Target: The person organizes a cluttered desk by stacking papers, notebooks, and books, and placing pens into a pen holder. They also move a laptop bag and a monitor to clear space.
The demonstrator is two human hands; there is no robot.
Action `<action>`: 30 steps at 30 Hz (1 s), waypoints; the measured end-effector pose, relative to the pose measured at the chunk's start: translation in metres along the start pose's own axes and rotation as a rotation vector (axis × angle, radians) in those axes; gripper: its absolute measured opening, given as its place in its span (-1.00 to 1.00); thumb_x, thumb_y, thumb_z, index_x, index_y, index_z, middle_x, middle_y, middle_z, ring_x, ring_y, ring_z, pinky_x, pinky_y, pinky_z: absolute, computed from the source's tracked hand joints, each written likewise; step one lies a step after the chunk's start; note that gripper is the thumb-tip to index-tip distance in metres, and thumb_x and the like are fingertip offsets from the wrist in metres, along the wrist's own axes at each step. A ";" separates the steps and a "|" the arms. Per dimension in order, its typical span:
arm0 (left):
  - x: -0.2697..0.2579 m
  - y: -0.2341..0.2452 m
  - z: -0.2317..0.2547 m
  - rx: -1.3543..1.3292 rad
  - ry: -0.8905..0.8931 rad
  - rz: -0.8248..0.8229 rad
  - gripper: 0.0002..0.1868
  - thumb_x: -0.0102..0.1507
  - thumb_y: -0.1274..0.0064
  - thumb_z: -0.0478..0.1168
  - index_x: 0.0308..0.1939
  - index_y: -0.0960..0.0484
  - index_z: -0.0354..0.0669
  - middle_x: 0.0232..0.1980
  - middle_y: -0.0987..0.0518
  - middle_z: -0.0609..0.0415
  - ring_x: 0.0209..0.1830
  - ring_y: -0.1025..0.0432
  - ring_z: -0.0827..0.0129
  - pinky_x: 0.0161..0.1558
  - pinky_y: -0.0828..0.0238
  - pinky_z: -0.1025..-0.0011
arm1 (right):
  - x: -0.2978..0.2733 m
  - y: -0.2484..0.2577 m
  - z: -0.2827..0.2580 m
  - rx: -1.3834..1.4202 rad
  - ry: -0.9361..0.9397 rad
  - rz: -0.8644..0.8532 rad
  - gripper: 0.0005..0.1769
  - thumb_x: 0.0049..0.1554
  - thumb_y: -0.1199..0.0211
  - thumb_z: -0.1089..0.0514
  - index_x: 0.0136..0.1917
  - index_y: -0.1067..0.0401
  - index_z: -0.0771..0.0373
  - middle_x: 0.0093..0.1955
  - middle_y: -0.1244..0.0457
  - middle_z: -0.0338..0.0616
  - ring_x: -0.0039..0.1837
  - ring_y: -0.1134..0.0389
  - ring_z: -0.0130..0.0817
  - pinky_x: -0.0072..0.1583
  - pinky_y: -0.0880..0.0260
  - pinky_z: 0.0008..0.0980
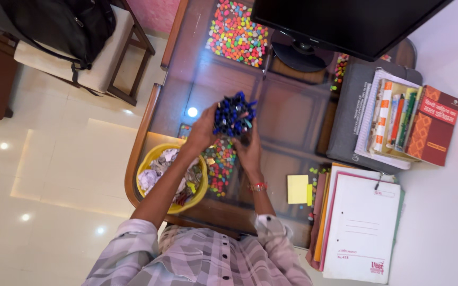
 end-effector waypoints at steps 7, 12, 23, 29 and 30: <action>0.070 0.047 -0.052 -0.017 0.133 0.008 0.14 -0.09 -0.49 -0.28 0.51 -0.20 -0.04 0.31 -0.48 -0.14 0.29 -0.41 -0.07 0.26 -0.39 0.14 | 0.091 -0.044 0.000 -0.059 0.071 -0.070 -0.09 0.13 -0.33 0.31 0.65 0.01 0.17 0.41 -0.27 0.06 0.36 -0.39 -0.22 0.32 -0.40 -0.27; 0.077 0.067 -0.042 0.011 0.062 0.039 0.16 -0.13 -0.54 -0.22 0.47 -0.21 -0.13 0.34 -0.44 -0.17 0.33 -0.36 -0.09 0.29 -0.33 0.13 | 0.148 -0.004 0.054 -0.216 -0.021 0.231 -0.58 0.30 -0.25 0.15 0.41 -0.40 0.23 0.17 -0.40 0.04 0.11 -0.44 -0.17 0.13 -0.44 -0.23; 0.037 0.047 -0.010 0.195 0.122 0.009 -0.02 -0.02 -0.39 -0.29 0.41 -0.21 -0.36 0.47 -0.28 -0.25 0.39 -0.20 -0.29 0.32 -0.24 0.06 | 0.223 0.029 0.097 -0.651 -0.213 0.399 -0.70 0.09 -0.42 -0.05 -0.10 -0.56 0.23 -0.13 -0.40 -0.01 -0.06 -0.46 0.02 -0.02 -0.43 -0.02; -0.003 0.023 0.026 0.589 -0.094 0.068 -0.31 0.09 -0.18 -0.41 0.32 -0.37 -0.35 0.60 -0.14 -0.17 0.57 -0.03 -0.36 0.46 -0.08 -0.08 | 0.145 0.046 0.106 -0.557 -0.243 0.385 -0.77 0.04 -0.39 0.02 -0.14 -0.56 0.21 -0.17 -0.41 0.02 -0.07 -0.48 0.05 0.00 -0.47 -0.03; -0.011 0.016 0.029 0.636 -0.103 0.084 -0.36 0.12 -0.15 -0.43 0.31 -0.40 -0.32 0.62 -0.13 -0.13 0.60 -0.02 -0.34 0.45 -0.08 -0.08 | 0.120 0.049 0.109 -0.572 -0.274 0.401 -0.75 0.06 -0.39 0.01 -0.15 -0.55 0.23 -0.17 -0.41 0.03 -0.07 -0.47 0.06 -0.01 -0.46 0.00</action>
Point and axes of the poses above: each hand's wrist, its own x-axis towards the middle knuckle, its own y-axis out of the back of the hand, z = x × y, the point moved 7 cm from there along x, towards the middle knuckle
